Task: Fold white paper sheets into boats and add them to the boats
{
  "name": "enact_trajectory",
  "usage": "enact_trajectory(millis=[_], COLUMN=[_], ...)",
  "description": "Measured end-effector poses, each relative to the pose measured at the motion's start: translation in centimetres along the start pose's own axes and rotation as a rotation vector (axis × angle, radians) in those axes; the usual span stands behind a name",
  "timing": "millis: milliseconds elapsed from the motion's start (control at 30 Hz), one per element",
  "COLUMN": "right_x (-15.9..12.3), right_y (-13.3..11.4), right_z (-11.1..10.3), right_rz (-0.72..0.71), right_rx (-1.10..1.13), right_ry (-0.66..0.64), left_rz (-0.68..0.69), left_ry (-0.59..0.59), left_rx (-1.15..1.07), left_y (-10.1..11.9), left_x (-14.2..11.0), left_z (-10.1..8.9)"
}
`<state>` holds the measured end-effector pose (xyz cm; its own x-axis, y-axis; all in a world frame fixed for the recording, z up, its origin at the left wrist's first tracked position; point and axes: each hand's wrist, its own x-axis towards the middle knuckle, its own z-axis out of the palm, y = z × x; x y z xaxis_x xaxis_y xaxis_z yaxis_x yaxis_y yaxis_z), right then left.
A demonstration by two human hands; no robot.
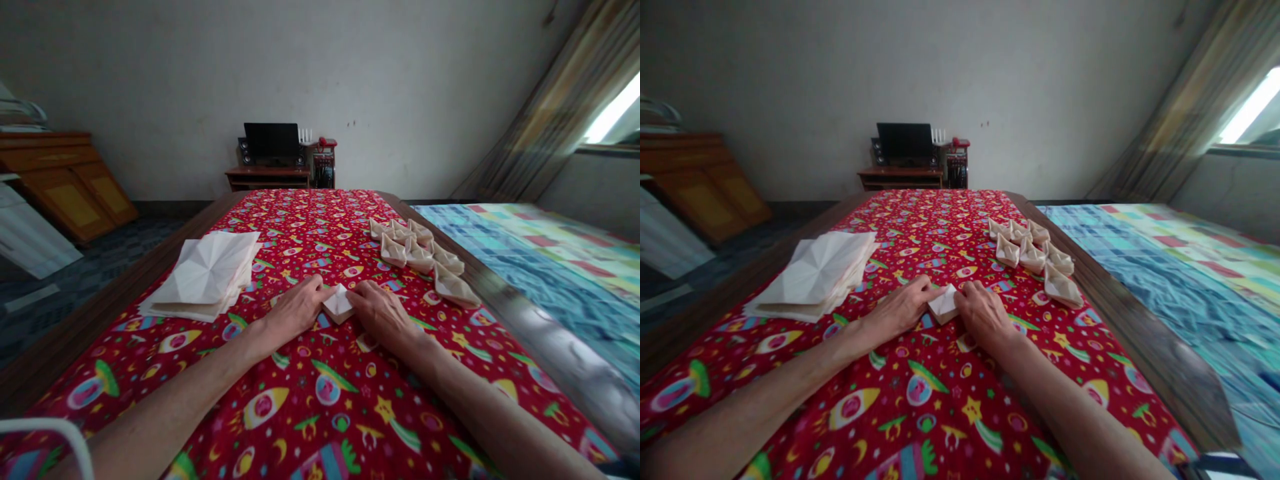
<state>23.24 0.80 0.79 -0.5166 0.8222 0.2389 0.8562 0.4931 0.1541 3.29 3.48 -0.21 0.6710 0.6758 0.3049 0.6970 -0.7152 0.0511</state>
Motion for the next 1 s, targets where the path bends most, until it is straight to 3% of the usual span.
enact_trajectory(millis=[233, 500, 833, 1000], right_x=[-0.1, -0.1, -0.3, -0.4], right_y=[-0.3, -0.3, 0.0, -0.1], right_z=[-0.1, -0.4, -0.3, -0.3], right_rz=[0.0, 0.037, 0.058, 0.024], right_rx=[-0.013, -0.001, 0.068, 0.055], right_ry=[-0.019, -0.062, -0.087, -0.074], left_rz=[0.049, 0.065, 0.17, 0.249], left_ry=[-0.141, -0.163, 0.115, 0.115], left_rx=[0.121, 0.186, 0.001, -0.038], left_y=[-0.1, 0.0, -0.3, -0.4], left_x=[1.4, 1.4, -1.1, -1.1], left_z=[-0.5, -0.8, 0.5, 0.7])
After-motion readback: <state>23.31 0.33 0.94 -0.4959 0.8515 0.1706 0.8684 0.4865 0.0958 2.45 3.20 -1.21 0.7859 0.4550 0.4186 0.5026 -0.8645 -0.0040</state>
